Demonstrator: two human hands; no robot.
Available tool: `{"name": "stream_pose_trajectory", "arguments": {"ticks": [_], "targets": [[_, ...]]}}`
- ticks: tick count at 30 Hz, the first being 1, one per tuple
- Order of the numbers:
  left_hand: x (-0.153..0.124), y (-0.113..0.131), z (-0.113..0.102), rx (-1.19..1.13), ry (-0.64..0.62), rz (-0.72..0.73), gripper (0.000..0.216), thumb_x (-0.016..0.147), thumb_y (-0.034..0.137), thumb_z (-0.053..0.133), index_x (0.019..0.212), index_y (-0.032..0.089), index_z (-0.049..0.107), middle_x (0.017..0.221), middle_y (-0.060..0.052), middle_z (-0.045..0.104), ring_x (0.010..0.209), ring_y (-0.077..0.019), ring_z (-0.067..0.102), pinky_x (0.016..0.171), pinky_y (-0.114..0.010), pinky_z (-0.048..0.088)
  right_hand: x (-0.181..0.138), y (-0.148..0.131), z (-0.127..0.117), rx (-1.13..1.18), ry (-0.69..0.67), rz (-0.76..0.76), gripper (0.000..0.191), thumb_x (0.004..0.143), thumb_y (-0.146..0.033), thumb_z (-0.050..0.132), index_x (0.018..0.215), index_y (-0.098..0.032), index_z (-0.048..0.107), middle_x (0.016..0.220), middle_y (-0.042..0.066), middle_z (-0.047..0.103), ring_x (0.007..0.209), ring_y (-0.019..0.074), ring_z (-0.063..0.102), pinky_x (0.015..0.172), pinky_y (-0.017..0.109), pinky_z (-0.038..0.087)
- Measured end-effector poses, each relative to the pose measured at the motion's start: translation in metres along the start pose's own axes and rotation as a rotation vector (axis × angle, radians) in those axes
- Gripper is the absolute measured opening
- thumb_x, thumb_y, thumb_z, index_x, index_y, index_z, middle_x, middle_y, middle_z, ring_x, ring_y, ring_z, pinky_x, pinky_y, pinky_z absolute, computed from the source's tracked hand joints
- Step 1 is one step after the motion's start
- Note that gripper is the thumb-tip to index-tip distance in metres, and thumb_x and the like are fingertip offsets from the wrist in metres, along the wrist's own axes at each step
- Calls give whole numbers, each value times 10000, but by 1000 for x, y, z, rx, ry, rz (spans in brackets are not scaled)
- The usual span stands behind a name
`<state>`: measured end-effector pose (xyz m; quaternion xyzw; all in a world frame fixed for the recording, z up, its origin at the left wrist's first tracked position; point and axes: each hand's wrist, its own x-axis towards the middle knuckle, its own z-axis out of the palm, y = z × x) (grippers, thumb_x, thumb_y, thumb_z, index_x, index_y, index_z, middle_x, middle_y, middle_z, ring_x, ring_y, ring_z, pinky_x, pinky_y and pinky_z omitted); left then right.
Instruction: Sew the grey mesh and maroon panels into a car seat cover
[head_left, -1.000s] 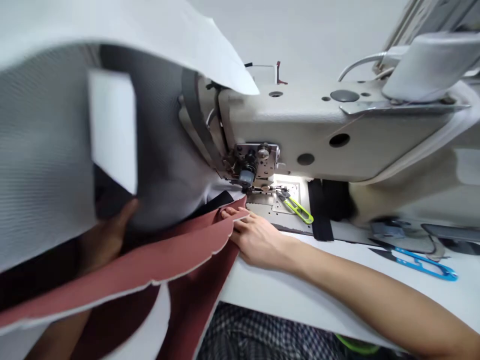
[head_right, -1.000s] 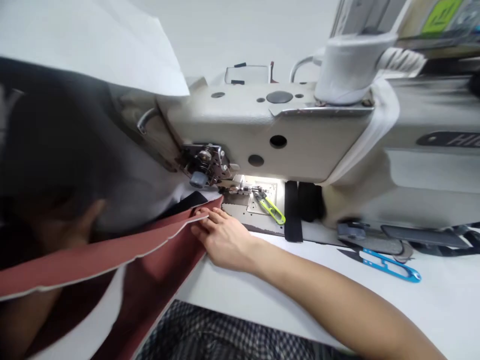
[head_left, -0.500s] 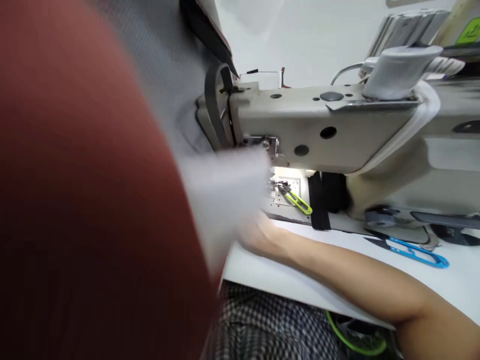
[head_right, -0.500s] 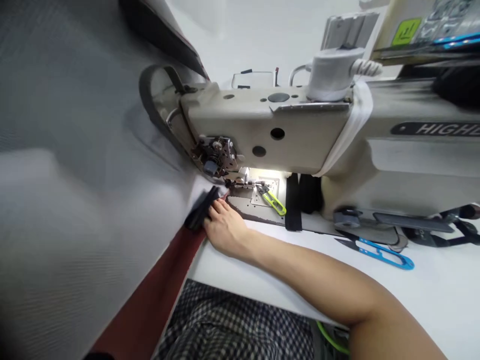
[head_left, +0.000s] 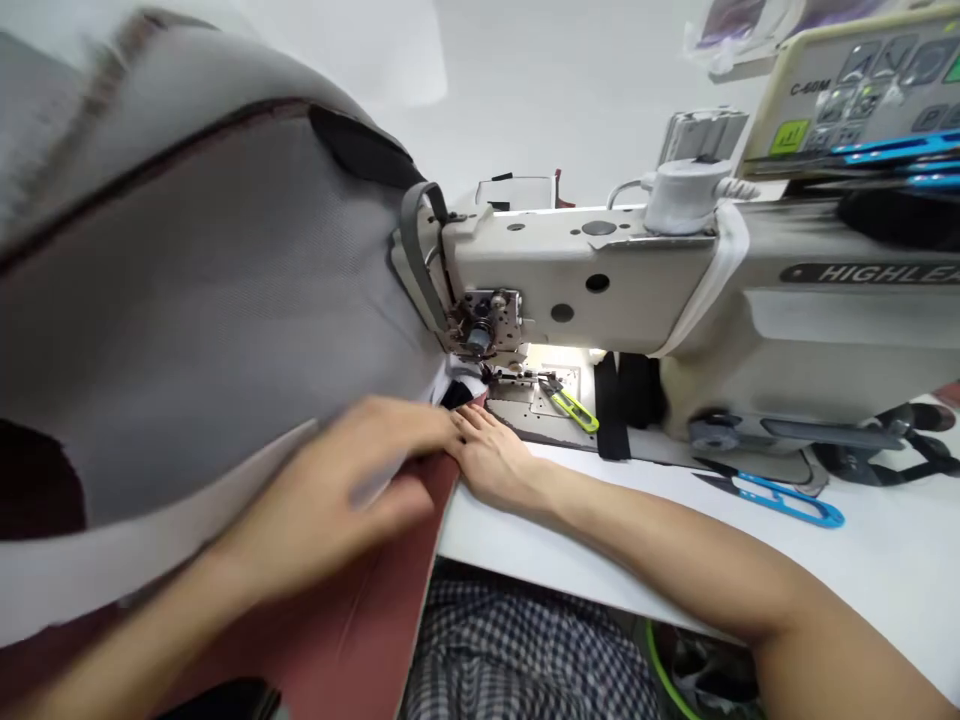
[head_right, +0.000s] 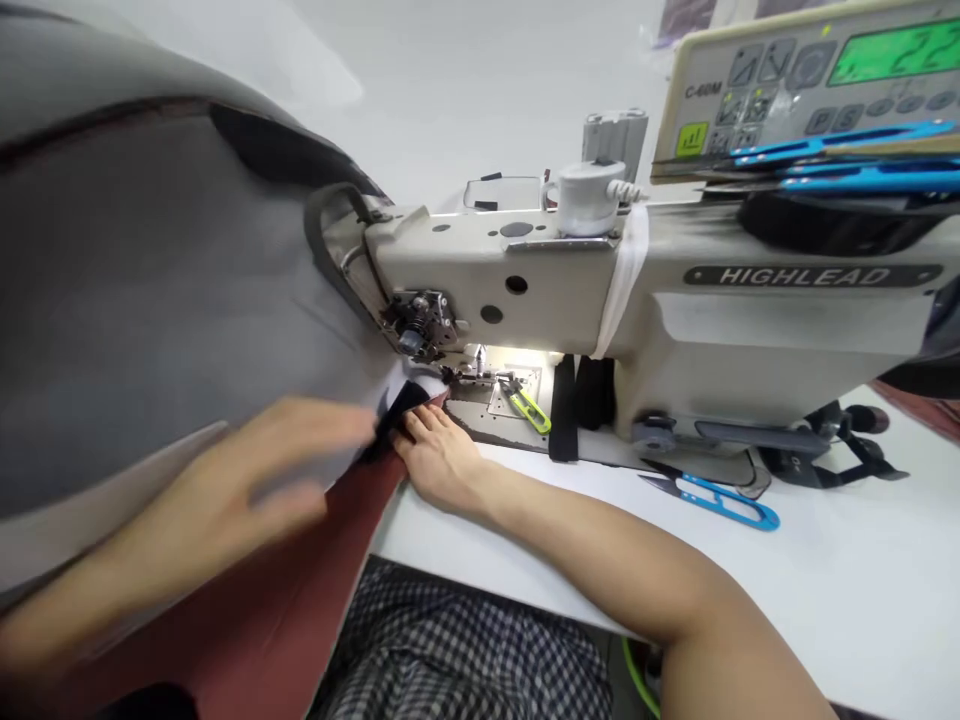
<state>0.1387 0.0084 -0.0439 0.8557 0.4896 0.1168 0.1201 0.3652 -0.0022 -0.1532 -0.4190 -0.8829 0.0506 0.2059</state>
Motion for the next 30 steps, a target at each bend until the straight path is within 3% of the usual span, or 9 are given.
{"name": "stream_pose_trajectory", "arguments": {"ticks": [3,6,8,10,11,13,16,22,30], "targets": [[18,-36,3,-187,46,-276,538,917,625,324,1153,189,533,1088,-86,661,1038,-235,648,954,-383,529,0,0,-3,22,-5,-12,445,973,-155,421,1408,-121,512,1429,175,472,1365,263,383,1183,436,282],[30,-35,8,-89,8,-358,503,832,633,513,1041,176,509,949,-70,648,883,-247,659,807,-377,554,1,-1,-2,37,21,-18,441,967,-154,434,1399,-110,514,1386,172,497,1346,269,386,1187,438,278],[34,-12,15,63,-30,-151,448,802,546,616,1022,176,492,959,-70,626,867,-241,631,782,-383,541,2,0,1,54,52,-17,420,957,-156,458,1367,-102,535,1337,168,523,1316,265,404,1186,431,282],[38,16,26,175,-85,243,307,853,337,566,1103,176,489,1113,-98,601,1009,-248,592,877,-398,520,3,1,4,71,65,-24,369,952,-167,473,1297,-94,582,1303,173,535,1291,268,417,1185,440,283],[41,27,32,222,-99,391,340,848,216,516,1184,176,478,1217,-112,569,1090,-256,558,924,-410,505,3,1,5,74,65,-22,344,950,-175,479,1258,-87,605,1298,181,533,1290,274,415,1186,447,280],[49,43,42,348,-118,480,577,777,76,459,1344,176,417,1365,-136,483,1166,-286,501,943,-440,496,3,2,5,65,57,-14,329,939,-188,496,1214,-66,630,1308,208,518,1315,301,389,1192,469,267],[62,49,50,503,-204,396,744,725,26,444,1449,176,360,1380,-149,457,1127,-305,495,862,-423,522,4,2,3,34,32,-10,356,916,-184,510,1223,-46,629,1305,223,519,1337,345,365,1181,510,272],[83,56,45,622,-413,282,707,754,34,446,1432,228,397,1287,-124,518,1067,-316,528,614,-345,497,5,0,0,-1,15,-37,355,909,-144,492,1226,-62,630,1313,204,531,1303,348,405,1173,550,263],[102,53,33,548,-416,180,414,779,84,426,1177,153,514,1118,-114,581,867,-271,617,660,-371,473,3,-1,-3,48,58,16,356,890,-165,529,1220,-75,627,1299,180,499,1278,298,387,1186,457,286]]}}
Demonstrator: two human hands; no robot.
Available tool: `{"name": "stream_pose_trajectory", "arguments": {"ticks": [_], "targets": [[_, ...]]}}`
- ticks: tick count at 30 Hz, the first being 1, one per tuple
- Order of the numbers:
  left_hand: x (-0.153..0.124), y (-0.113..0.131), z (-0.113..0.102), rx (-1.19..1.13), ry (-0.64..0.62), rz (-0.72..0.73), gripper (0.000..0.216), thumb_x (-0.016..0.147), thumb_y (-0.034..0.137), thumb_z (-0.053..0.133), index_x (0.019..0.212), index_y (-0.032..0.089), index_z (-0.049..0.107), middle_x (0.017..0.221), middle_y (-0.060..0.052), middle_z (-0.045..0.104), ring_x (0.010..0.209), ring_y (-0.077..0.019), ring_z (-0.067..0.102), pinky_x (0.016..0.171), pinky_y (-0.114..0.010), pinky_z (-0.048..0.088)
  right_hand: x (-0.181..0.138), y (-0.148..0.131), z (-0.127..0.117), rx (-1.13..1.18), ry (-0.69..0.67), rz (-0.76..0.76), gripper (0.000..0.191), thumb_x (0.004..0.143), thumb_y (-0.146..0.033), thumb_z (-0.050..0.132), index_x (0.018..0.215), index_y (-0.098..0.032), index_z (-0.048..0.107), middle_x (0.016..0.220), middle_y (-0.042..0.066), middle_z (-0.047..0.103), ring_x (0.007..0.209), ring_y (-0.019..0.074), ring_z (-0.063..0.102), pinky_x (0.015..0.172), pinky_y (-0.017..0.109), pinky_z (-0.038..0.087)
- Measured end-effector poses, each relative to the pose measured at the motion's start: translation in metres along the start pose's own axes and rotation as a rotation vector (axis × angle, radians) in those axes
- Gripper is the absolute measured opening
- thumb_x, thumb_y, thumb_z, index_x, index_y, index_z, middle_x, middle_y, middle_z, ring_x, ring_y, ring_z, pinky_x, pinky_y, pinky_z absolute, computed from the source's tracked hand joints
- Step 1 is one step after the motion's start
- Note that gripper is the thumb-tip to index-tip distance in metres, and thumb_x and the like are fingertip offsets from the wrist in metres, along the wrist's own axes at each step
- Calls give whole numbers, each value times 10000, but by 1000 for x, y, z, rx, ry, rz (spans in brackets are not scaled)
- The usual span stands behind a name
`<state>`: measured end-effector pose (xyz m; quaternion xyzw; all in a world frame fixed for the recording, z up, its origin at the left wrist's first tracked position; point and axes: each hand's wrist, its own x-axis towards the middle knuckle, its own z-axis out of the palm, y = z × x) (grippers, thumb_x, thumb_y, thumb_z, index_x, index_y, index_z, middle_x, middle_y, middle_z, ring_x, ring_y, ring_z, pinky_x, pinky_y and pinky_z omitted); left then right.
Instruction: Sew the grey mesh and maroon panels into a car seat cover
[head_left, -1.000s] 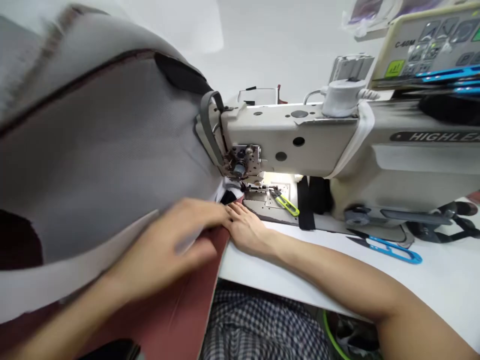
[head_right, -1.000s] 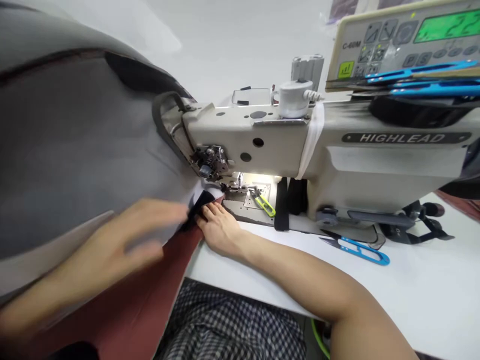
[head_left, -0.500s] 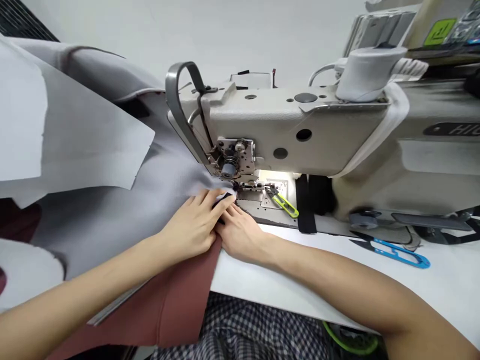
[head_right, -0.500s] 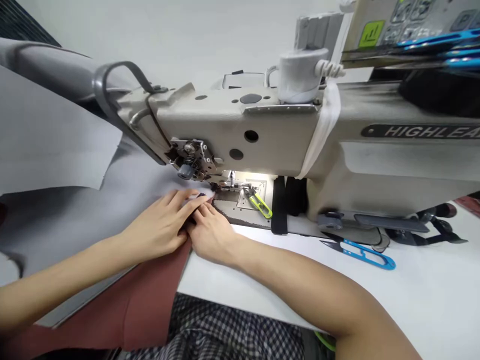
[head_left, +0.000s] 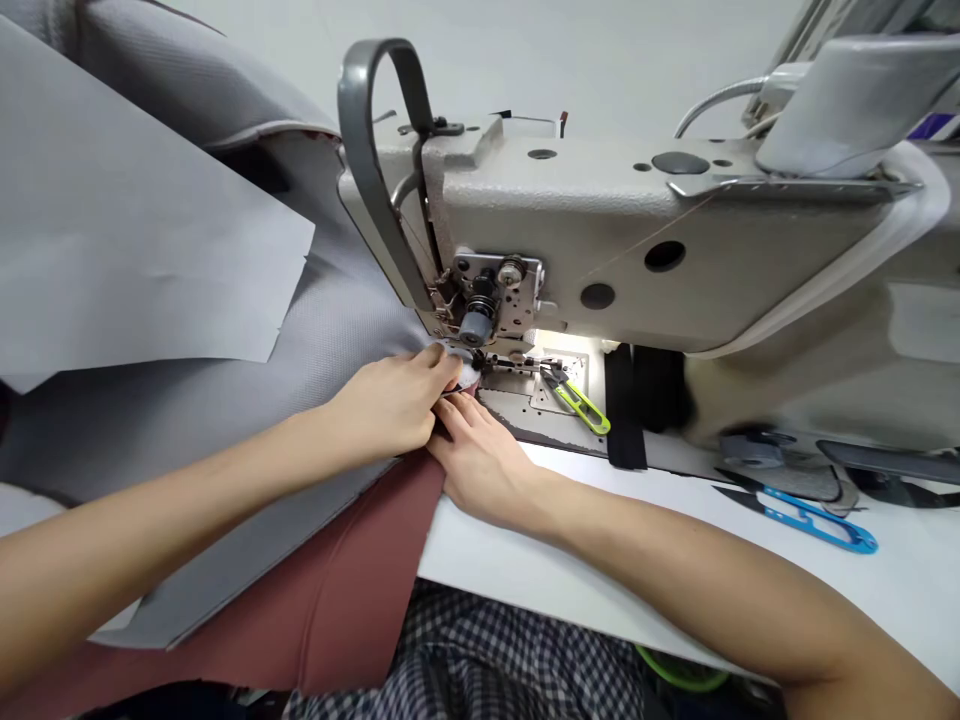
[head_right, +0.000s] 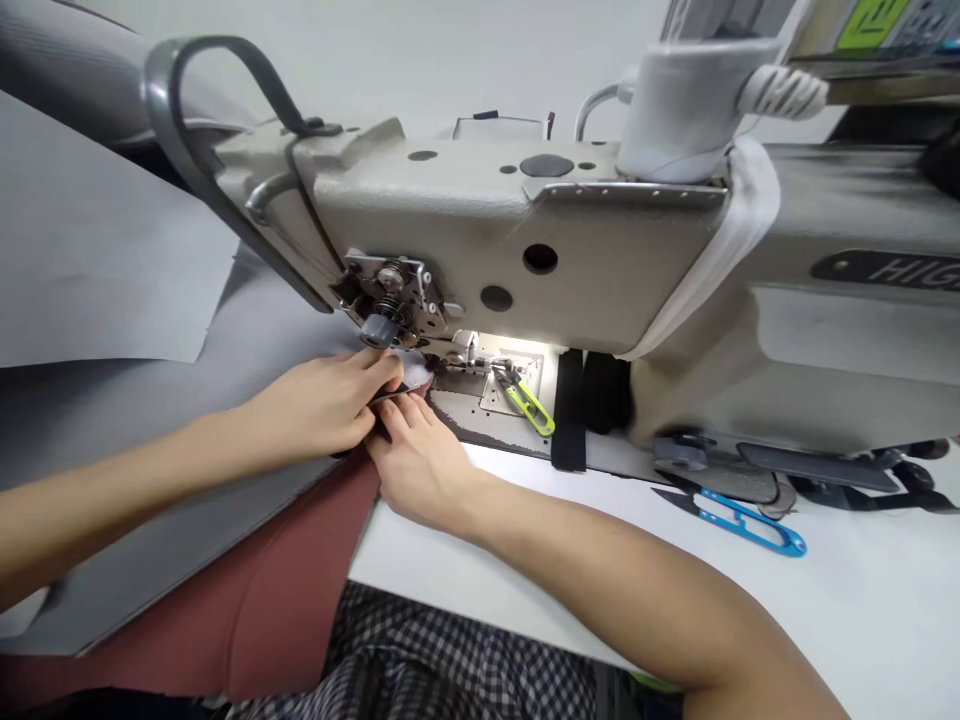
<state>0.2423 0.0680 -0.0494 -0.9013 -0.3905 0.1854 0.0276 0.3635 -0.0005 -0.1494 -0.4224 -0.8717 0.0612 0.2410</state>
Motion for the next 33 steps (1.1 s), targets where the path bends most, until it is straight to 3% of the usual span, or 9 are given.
{"name": "stream_pose_trajectory", "arguments": {"ticks": [5,11,18,26,30,33], "targets": [[-7,1,9,1,-2,20,667,725,109,503,1377,220,417,1289,-106,521,1058,-298,579,666,-333,479,0,3,-3,27,-18,17,316,848,-201,579,1125,-84,676,1297,192,491,1290,328,376,1177,499,292],[-4,4,15,11,21,23,554,877,152,385,1410,296,429,1244,-64,573,1002,-266,604,667,-346,477,1,-3,-2,-136,-37,-48,322,916,-125,482,1151,-1,665,1172,257,607,1181,328,528,1124,507,364],[9,0,18,-10,23,74,421,829,106,425,1197,220,594,1036,-87,640,861,-244,632,615,-332,409,-6,-8,-2,-224,-20,-105,302,944,-98,455,1125,0,676,1162,247,651,1179,310,576,1081,448,431],[22,0,-4,-129,-136,107,227,735,153,500,878,220,662,907,-29,711,786,-227,647,583,-309,356,-3,-6,-4,-168,-86,-63,266,915,-92,488,1063,-32,700,1095,223,668,1127,312,596,1074,456,440],[22,-2,4,-130,-112,90,318,764,164,479,1017,233,659,996,-40,703,827,-226,656,599,-299,387,-2,-2,-3,-155,-87,-48,268,914,-89,503,1085,-18,696,1126,240,660,1196,320,568,1105,463,413],[26,-8,15,-151,-64,69,408,807,197,460,1184,225,614,1099,-65,684,923,-227,661,704,-302,458,-2,3,0,-190,-57,-17,293,936,-101,486,1134,-16,685,1189,228,652,1248,314,544,1136,444,389]]}}
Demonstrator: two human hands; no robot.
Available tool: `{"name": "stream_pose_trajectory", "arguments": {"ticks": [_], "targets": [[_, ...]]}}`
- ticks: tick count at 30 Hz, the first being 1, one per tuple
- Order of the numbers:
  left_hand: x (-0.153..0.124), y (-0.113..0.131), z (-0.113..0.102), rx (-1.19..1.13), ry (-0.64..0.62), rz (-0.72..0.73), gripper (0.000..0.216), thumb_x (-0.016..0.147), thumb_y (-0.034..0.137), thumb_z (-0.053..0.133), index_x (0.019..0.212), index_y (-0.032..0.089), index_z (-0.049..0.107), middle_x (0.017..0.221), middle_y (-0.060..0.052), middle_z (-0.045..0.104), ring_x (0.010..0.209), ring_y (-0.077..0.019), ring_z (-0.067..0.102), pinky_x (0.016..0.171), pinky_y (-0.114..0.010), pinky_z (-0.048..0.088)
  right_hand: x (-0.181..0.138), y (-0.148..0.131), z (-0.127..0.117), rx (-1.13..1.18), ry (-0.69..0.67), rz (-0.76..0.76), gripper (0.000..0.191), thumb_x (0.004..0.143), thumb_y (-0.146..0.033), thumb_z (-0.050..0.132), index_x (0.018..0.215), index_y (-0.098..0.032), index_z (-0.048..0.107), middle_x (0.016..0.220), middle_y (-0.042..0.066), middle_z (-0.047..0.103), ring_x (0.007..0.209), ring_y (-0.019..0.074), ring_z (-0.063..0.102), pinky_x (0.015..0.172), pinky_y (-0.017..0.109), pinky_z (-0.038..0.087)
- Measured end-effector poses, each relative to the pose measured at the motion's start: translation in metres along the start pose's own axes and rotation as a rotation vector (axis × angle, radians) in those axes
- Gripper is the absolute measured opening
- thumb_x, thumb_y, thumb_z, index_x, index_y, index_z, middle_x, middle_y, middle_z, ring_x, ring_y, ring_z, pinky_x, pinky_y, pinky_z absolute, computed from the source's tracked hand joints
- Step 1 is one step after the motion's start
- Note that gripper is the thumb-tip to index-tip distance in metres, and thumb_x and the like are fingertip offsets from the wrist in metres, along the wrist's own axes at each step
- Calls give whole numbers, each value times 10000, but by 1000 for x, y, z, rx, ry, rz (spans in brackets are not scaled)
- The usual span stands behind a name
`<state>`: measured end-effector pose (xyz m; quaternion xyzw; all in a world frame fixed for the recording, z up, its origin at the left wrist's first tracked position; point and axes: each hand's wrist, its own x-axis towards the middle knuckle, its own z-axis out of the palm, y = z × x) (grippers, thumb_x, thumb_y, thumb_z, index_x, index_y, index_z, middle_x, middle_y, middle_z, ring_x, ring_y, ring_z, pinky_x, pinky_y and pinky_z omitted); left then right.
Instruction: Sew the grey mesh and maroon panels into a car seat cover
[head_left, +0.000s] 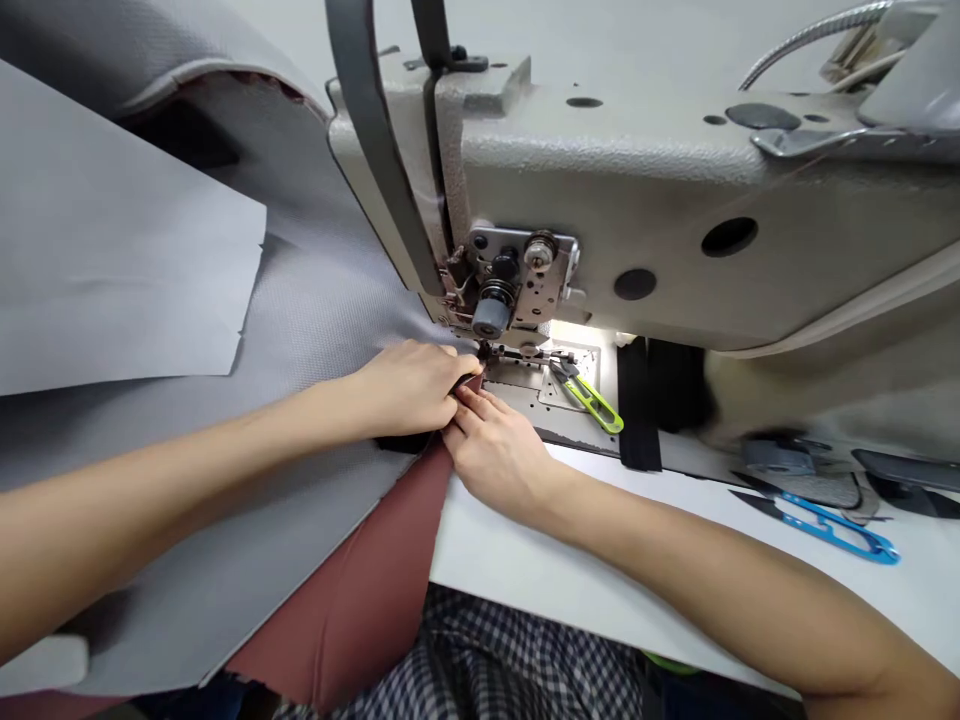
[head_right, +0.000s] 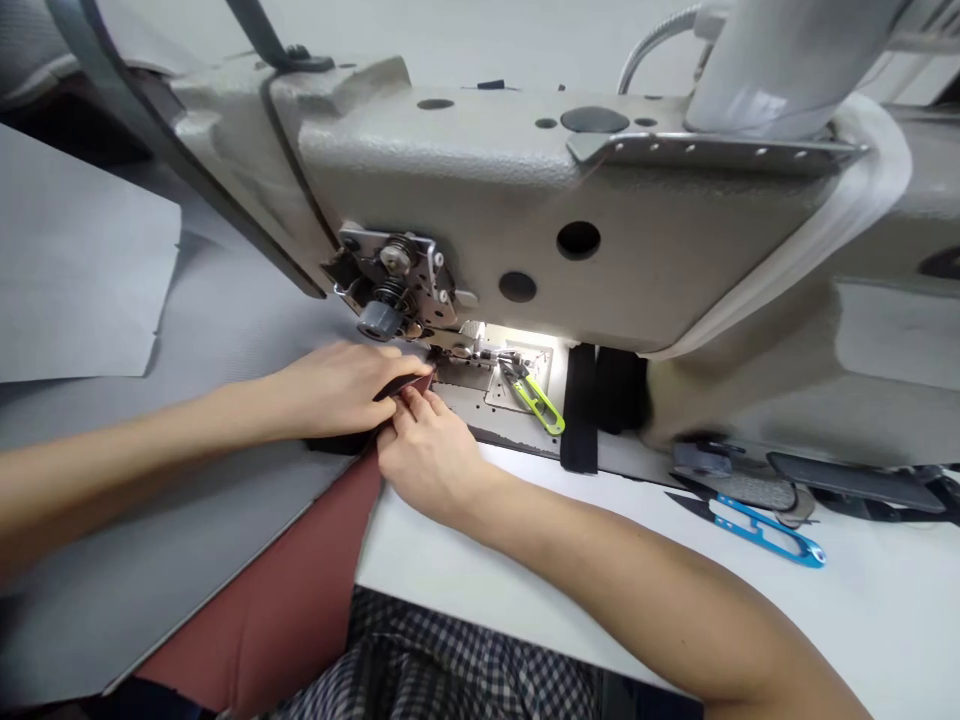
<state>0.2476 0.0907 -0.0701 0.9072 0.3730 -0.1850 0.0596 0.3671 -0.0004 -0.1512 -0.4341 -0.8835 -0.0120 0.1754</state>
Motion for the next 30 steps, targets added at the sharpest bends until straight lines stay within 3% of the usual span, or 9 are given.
{"name": "stream_pose_trajectory", "arguments": {"ticks": [5,8,11,13,17,19,23,28,30], "targets": [[-14,-3,4,-93,120,-11,512,856,197,446,1363,261,484,1239,-61,610,954,-227,658,786,-330,515,-3,4,1,8,58,9,358,950,-135,465,1229,8,637,1265,211,626,1293,318,498,1161,440,363],[-49,4,9,-99,472,34,449,913,170,435,1347,279,485,1312,-73,532,1034,-225,625,875,-362,524,-6,4,-4,84,23,1,436,927,-204,520,1284,34,592,1323,214,589,1335,344,436,1193,459,310],[-85,0,32,-111,775,270,461,907,57,420,1290,298,511,1283,-56,533,1242,-215,509,1046,-384,455,-9,5,-9,167,-39,4,536,917,-293,550,1339,38,542,1411,210,520,1375,329,389,1217,444,269],[-95,-16,54,-195,718,383,481,930,91,420,1352,317,462,1305,-44,544,1266,-192,493,1059,-365,457,-9,4,-11,189,-67,6,553,927,-315,541,1380,0,513,1463,186,473,1400,306,363,1220,435,262],[-84,-51,80,-268,476,175,362,987,321,424,1318,260,554,1396,-89,491,1265,-227,496,1076,-405,446,-7,-2,-9,140,-78,3,499,962,-279,483,1411,-62,496,1500,157,437,1417,292,346,1215,454,256],[-78,-47,73,-227,519,129,320,973,329,454,1216,224,634,1296,-105,544,1180,-230,534,1013,-391,479,-5,-7,-6,117,-65,1,490,968,-266,467,1403,-41,495,1481,170,454,1410,290,351,1217,445,250],[-67,-5,41,-209,684,353,305,941,159,384,1059,182,665,1078,-93,619,1009,-186,570,899,-314,509,-3,-12,-2,114,6,3,437,945,-287,499,1295,-37,584,1361,192,534,1355,317,386,1212,463,249],[-29,10,11,-125,371,-65,280,924,381,480,1070,183,614,1064,-79,638,789,-219,647,670,-336,520,-5,-11,-8,126,38,-36,391,939,-271,525,1308,-167,601,1320,168,517,1327,312,389,1179,479,297],[-17,7,5,-7,258,-122,280,901,366,520,1111,203,605,1088,-73,647,798,-253,664,630,-340,497,-4,-10,-9,114,9,-62,376,948,-254,514,1303,-173,605,1306,160,530,1290,290,430,1173,454,315]]}}
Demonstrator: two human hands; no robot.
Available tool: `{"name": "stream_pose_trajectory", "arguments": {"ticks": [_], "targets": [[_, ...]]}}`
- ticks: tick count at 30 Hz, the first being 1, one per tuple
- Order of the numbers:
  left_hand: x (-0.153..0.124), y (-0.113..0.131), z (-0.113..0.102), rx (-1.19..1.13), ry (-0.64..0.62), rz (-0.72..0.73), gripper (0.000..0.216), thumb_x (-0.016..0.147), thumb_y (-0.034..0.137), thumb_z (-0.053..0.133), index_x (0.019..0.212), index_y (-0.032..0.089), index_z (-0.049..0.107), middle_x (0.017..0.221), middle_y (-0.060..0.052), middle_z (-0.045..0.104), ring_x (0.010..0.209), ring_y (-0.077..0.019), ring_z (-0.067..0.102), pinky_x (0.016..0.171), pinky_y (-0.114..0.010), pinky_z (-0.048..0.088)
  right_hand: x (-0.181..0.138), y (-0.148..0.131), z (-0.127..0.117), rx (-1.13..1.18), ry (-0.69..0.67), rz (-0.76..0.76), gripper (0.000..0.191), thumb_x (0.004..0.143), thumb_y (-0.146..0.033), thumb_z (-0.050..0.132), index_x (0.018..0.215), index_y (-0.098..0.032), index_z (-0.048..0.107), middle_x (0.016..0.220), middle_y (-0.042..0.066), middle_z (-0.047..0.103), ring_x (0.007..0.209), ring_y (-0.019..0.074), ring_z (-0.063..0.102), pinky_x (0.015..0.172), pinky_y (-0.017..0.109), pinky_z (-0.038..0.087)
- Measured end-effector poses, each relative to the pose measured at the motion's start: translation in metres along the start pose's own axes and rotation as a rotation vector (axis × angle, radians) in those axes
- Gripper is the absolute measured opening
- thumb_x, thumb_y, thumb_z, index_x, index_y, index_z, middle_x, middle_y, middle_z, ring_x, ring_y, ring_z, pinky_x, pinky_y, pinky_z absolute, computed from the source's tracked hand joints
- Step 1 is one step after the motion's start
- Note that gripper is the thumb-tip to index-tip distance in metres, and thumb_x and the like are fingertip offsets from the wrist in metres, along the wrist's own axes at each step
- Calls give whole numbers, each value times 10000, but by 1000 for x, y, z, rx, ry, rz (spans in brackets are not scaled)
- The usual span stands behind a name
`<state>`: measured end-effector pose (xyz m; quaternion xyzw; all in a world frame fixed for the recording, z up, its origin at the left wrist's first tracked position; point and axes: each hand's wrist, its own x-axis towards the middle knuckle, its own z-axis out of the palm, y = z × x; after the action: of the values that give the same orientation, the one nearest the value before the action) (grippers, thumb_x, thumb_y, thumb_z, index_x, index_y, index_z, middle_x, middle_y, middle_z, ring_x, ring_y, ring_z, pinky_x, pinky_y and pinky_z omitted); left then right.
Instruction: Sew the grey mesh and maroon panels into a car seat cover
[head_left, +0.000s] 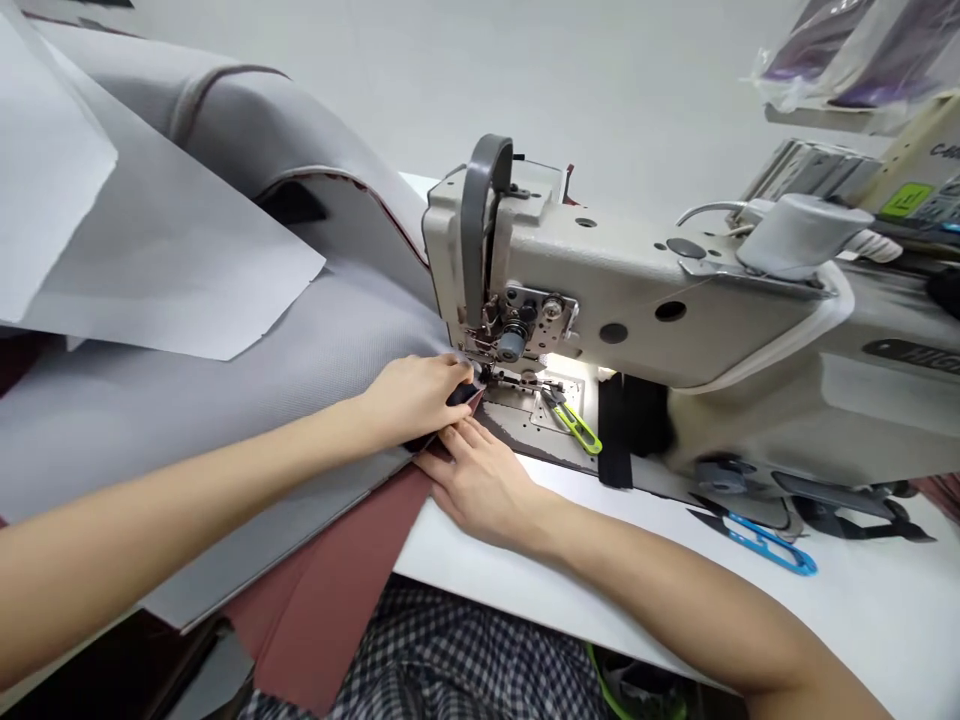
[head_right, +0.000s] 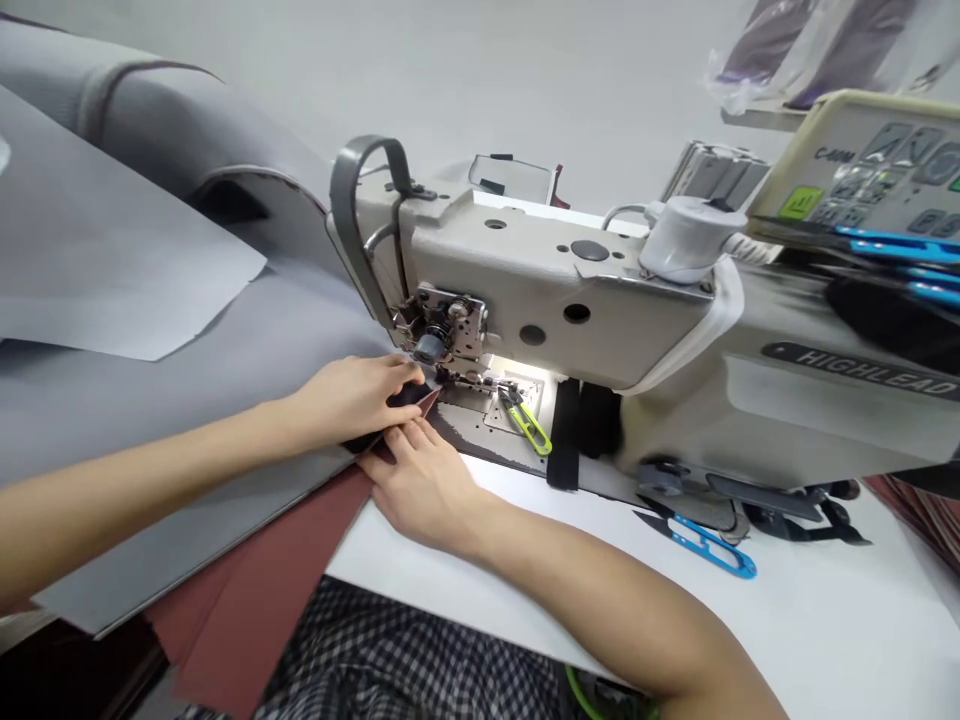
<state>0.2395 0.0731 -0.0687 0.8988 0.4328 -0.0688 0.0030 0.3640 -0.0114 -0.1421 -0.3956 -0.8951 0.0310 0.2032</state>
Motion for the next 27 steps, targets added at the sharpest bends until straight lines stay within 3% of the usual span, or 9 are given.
{"name": "stream_pose_trajectory", "arguments": {"ticks": [4,7,12,16,24,27], "targets": [[6,12,-7,196,-160,130,245,854,97,457,1005,125,647,1007,-128,656,801,-261,674,584,-309,441,2,0,3,-52,-58,-64,346,958,-195,483,1265,-105,616,1168,145,632,1127,256,549,1135,412,373],[9,17,-11,241,-238,160,250,815,50,457,941,87,669,945,-146,668,772,-250,670,543,-293,367,3,-2,5,-96,-92,-77,366,935,-142,490,1271,-42,594,1146,162,657,1086,262,580,1084,398,425],[23,0,-17,-9,-288,181,238,711,75,505,824,187,681,749,-30,665,667,-165,582,555,-260,314,0,-6,3,-173,-68,-84,369,954,-170,470,1242,22,601,1261,239,615,1245,320,522,1077,422,425],[30,-6,-18,-191,-364,125,133,660,94,525,683,183,623,591,14,578,566,-132,474,531,-245,306,-3,-6,6,-180,-42,-67,356,957,-170,461,1222,3,626,1244,216,637,1242,321,536,1095,432,416],[33,-10,10,-254,-212,108,324,700,98,498,924,172,718,623,4,637,540,-133,516,538,-258,310,0,4,5,-121,-80,-13,358,946,-144,462,1232,-8,630,1247,198,635,1231,306,537,1140,417,382],[29,-7,15,-178,-134,93,389,740,100,477,1055,159,697,795,-38,698,653,-162,595,583,-264,357,-1,8,1,-66,-113,2,375,946,-140,452,1261,-11,608,1235,185,631,1209,296,534,1156,416,355]]}}
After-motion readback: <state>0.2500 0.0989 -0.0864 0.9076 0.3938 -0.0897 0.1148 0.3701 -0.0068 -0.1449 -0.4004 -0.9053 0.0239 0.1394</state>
